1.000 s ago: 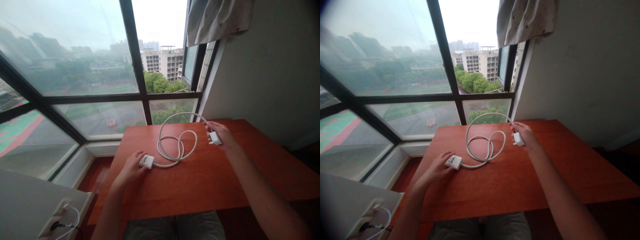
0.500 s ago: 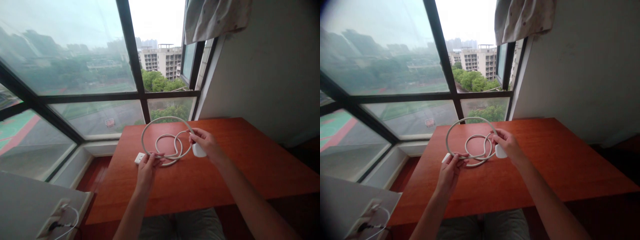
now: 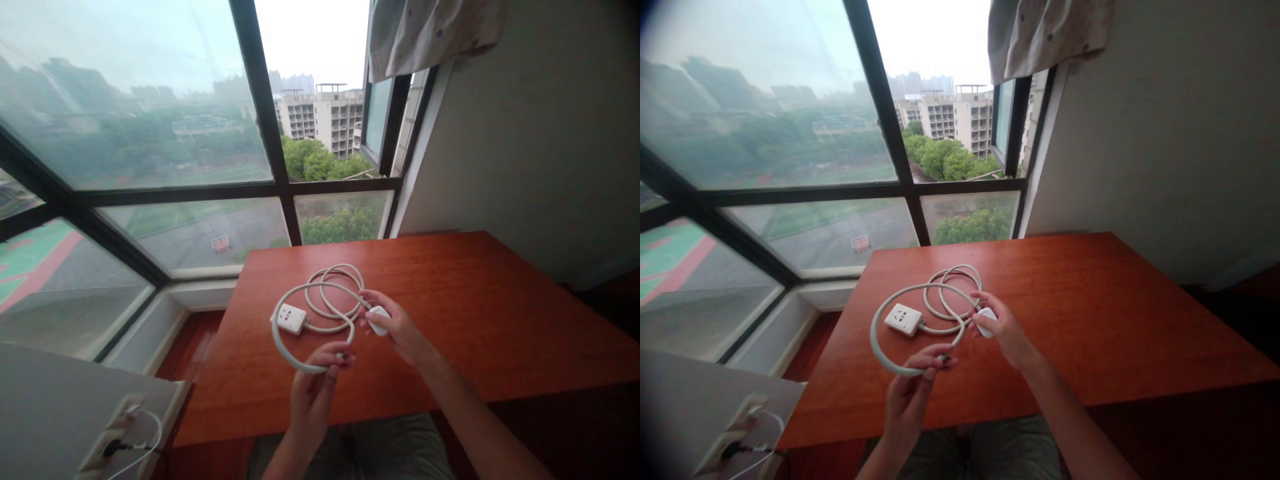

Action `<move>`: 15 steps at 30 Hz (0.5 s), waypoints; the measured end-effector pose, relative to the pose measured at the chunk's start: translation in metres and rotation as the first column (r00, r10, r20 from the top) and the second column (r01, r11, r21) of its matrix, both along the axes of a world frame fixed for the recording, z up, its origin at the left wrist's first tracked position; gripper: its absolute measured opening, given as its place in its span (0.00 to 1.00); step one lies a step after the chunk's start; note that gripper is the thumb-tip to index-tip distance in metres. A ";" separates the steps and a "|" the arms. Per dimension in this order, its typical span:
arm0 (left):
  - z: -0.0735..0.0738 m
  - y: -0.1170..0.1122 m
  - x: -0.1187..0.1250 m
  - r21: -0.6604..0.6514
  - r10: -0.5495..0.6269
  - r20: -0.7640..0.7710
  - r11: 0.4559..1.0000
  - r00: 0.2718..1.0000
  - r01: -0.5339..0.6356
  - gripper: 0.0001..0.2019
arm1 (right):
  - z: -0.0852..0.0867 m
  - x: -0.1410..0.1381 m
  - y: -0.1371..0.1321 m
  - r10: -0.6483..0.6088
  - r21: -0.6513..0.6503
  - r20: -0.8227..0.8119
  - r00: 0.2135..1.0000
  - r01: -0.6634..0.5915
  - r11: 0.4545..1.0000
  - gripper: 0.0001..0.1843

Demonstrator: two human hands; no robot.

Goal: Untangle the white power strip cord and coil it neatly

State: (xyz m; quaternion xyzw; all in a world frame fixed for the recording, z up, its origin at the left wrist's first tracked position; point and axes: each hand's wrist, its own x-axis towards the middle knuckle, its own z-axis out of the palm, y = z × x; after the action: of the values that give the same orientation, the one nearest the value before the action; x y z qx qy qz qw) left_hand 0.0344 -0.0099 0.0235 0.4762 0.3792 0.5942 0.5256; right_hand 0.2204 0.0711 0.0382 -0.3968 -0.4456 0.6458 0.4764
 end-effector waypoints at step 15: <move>0.062 0.108 0.072 0.241 0.023 -0.808 0.925 0.588 0.295 0.11 | -0.050 0.017 -0.006 0.012 0.170 0.473 0.881 -0.104 0.980 0.23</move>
State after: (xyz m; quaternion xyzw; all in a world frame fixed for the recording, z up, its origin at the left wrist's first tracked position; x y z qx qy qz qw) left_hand 0.1062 0.0981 0.0858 0.8044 0.4233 0.3327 0.2509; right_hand 0.2373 0.0653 -0.0114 -0.4804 -0.6189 0.4990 0.3703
